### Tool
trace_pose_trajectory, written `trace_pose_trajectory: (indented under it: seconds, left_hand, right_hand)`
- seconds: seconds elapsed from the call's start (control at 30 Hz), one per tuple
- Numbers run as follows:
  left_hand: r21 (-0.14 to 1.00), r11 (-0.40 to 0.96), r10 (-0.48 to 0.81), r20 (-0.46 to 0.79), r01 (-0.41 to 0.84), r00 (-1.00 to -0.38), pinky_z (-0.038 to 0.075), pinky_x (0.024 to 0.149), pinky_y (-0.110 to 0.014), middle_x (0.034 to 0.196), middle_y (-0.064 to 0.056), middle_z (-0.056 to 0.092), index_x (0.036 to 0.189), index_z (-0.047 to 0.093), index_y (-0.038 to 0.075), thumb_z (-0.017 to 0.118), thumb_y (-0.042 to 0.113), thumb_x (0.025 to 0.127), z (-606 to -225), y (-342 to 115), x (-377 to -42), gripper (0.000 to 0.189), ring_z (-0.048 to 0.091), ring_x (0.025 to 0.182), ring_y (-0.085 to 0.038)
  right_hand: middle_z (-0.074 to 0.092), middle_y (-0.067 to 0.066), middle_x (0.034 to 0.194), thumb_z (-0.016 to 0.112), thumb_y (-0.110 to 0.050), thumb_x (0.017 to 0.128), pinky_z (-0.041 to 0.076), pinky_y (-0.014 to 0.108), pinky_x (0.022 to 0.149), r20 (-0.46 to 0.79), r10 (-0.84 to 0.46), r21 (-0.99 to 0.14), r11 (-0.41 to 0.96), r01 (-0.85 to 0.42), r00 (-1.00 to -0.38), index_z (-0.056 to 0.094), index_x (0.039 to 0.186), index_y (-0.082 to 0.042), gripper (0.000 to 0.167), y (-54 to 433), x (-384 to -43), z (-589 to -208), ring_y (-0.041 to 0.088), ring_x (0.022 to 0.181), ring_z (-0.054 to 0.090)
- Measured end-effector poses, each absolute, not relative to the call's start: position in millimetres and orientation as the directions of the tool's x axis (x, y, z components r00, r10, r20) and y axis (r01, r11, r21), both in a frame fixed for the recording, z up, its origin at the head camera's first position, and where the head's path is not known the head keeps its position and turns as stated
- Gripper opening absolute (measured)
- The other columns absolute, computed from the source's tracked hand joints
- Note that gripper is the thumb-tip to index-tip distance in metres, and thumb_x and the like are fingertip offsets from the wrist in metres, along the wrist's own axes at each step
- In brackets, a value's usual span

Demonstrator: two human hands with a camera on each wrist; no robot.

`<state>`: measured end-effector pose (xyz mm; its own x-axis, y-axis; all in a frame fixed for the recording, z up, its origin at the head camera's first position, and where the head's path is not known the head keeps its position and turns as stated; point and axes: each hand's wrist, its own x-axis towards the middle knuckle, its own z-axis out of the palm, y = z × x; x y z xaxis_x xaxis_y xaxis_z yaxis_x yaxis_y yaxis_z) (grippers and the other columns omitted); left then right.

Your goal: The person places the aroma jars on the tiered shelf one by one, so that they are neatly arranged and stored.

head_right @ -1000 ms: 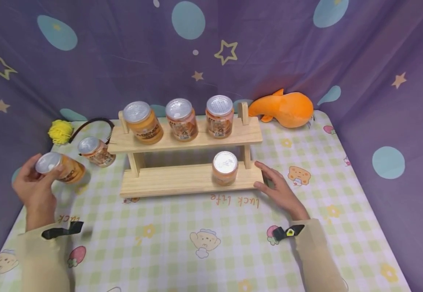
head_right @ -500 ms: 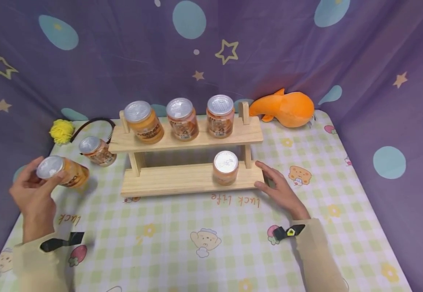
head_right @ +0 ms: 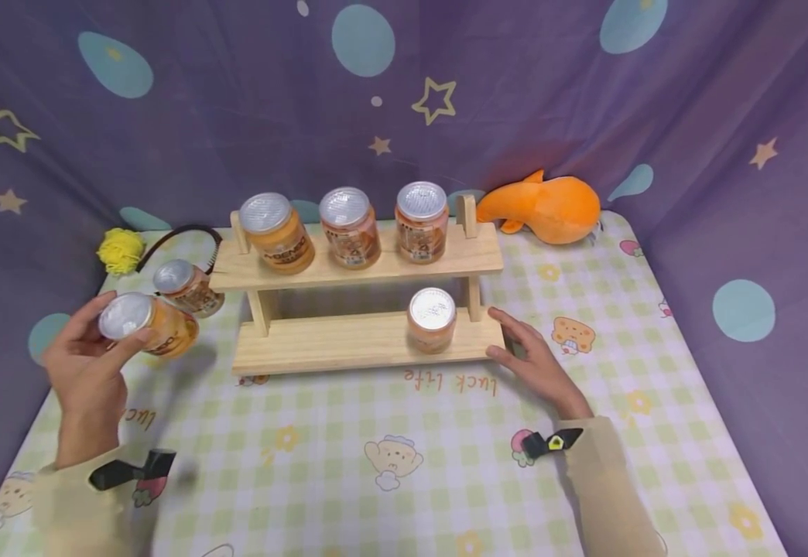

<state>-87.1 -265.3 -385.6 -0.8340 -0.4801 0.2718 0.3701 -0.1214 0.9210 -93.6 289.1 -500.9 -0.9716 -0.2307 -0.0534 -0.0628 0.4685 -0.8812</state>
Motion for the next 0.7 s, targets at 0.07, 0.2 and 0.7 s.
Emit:
trace_pose_trajectory:
  seconds: [0.07,0.2,0.7]
  left_hand:
    - [0.920,-0.127,-0.469,0.274,0.371,-0.840,0.057,0.070,-0.016,0.098,-0.007,0.076,0.124,0.063,-0.013,0.067,-0.035,0.066,-384,-260,-86,0.063,0.070,0.086,-0.013]
    - [0.906,-0.159,-0.441,0.291,0.393,-0.849,0.057,0.070,-0.017,0.098,-0.008,0.076,0.124,0.062,-0.015,0.064,-0.038,0.064,-380,-250,-83,0.065,0.069,0.087,-0.014]
    - [0.877,-0.198,-0.290,0.374,0.438,-0.881,0.056,0.078,-0.018,0.104,-0.010,0.075,0.126,0.059,-0.017,0.062,-0.040,0.061,-368,-217,-76,0.068,0.068,0.096,-0.016]
  right_hand:
    - [0.043,0.014,0.158,0.064,-0.026,0.099,0.026,0.060,0.119,-0.055,-0.230,-0.883,0.466,-0.060,-0.972,0.032,0.157,-0.028,0.067,289,-94,-502,0.039,0.144,0.042]
    - [0.044,0.014,0.157,0.064,-0.026,0.099,0.027,0.060,0.118,-0.053,-0.228,-0.880,0.471,-0.063,-0.972,0.032,0.157,-0.029,0.066,290,-94,-503,0.040,0.143,0.043]
    - [0.042,0.012,0.159,0.064,-0.025,0.099,0.027,0.047,0.122,-0.022,-0.237,-0.871,0.482,-0.098,-0.971,0.033,0.157,-0.028,0.066,290,-94,-504,0.006,0.140,0.043]
